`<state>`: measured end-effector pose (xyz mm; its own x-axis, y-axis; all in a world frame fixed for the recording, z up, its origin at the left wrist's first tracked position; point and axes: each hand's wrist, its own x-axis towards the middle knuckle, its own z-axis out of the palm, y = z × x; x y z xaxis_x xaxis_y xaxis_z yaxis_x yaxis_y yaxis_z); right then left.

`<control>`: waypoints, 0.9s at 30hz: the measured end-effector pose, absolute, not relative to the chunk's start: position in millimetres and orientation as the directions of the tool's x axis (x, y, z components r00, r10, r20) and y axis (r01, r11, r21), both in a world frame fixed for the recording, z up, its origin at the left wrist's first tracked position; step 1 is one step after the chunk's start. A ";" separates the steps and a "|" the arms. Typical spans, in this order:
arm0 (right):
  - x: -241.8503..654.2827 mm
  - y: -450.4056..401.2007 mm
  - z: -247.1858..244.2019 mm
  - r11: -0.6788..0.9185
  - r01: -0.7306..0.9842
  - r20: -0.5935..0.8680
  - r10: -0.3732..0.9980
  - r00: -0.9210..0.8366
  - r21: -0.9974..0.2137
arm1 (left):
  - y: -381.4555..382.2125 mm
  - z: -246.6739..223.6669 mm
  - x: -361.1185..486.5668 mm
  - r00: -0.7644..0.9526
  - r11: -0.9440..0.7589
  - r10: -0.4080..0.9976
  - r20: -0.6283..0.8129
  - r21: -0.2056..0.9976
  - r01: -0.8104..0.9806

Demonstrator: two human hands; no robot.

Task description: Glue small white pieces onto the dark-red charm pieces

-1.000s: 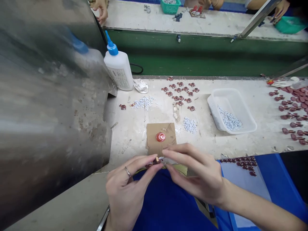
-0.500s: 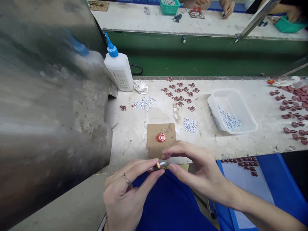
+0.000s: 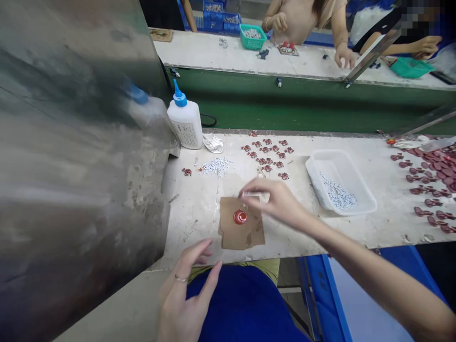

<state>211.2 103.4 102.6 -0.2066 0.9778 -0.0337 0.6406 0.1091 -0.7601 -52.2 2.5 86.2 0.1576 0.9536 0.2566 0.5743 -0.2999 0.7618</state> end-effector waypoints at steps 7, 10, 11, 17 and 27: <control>300.8 260.3 71.4 -0.192 0.842 0.048 0.967 0.250 -0.504 | -13.0 73.0 -84.1 0.114 -0.283 0.955 0.273 0.737 0.614; 315.3 289.4 64.9 -0.245 0.859 -0.015 0.963 0.267 -0.450 | -10.2 68.7 -85.6 0.116 -0.310 0.946 0.303 0.740 0.597; 318.0 292.0 63.3 -0.246 0.864 -0.024 0.965 0.262 -0.439 | -9.0 67.3 -85.7 0.120 -0.317 0.944 0.307 0.742 0.591; 328.8 231.3 59.4 -0.143 0.902 0.078 0.979 0.190 -0.408 | -5.2 56.6 -87.6 0.205 -0.370 0.929 0.309 0.741 0.561; 308.6 82.6 27.2 0.058 0.902 0.042 0.998 -0.044 -0.429 | 4.5 43.0 -90.5 0.282 -0.412 0.910 0.305 0.741 0.531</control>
